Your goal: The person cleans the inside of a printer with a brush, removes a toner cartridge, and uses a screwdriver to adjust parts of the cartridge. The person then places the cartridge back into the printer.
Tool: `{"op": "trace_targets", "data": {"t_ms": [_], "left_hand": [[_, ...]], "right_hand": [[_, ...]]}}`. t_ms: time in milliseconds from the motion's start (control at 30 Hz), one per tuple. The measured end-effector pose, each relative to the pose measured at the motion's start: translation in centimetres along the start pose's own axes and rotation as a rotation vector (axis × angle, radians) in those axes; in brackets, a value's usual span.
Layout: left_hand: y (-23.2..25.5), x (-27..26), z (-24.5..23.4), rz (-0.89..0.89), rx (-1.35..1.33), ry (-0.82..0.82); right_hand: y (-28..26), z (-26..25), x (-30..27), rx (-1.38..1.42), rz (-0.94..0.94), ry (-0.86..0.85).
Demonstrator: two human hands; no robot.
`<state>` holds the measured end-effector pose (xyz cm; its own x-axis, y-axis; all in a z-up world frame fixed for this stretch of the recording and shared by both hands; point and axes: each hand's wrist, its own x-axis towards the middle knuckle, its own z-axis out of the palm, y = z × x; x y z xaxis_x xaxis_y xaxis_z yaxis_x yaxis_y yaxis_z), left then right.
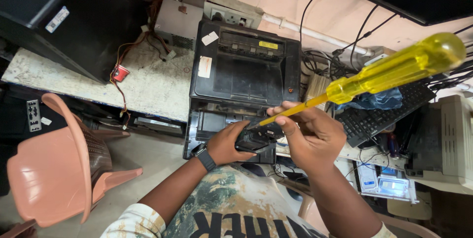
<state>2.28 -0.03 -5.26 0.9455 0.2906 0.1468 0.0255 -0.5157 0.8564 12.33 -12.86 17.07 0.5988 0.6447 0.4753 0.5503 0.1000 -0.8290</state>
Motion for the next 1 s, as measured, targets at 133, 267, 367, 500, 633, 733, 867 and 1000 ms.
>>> {"op": "trace_targets", "data": {"t_ms": [133,267,367,500,633,733,867,1000], "left_hand": [[0.1,-0.1,0.1,-0.022,0.006,-0.006],[0.2,-0.1,0.0,-0.025,0.001,-0.012],[0.2,-0.1,-0.1,0.010,-0.011,-0.006],[0.4,-0.1,-0.3,-0.039,-0.015,-0.045],[0.4,-0.2,-0.2,-0.029,-0.009,-0.020],[0.4,-0.2,-0.2,-0.008,0.007,-0.010],[0.3,-0.2,-0.1,-0.015,0.009,-0.016],[0.1,-0.2,0.0,-0.002,0.006,0.004]], "right_hand": [[0.2,0.1,-0.4,0.065,0.038,0.016],[-0.1,0.2,-0.4,0.065,0.071,0.034],[-0.4,0.2,-0.2,-0.014,0.015,0.029],[-0.9,-0.2,0.1,-0.306,-0.080,0.022],[-0.7,-0.4,-0.2,-0.300,-0.129,0.026],[-0.1,-0.2,-0.5,-0.140,-0.020,0.042],[0.6,-0.1,-0.8,-0.006,0.009,0.032],[0.7,-0.2,-1.0,0.009,-0.022,-0.003]]}}
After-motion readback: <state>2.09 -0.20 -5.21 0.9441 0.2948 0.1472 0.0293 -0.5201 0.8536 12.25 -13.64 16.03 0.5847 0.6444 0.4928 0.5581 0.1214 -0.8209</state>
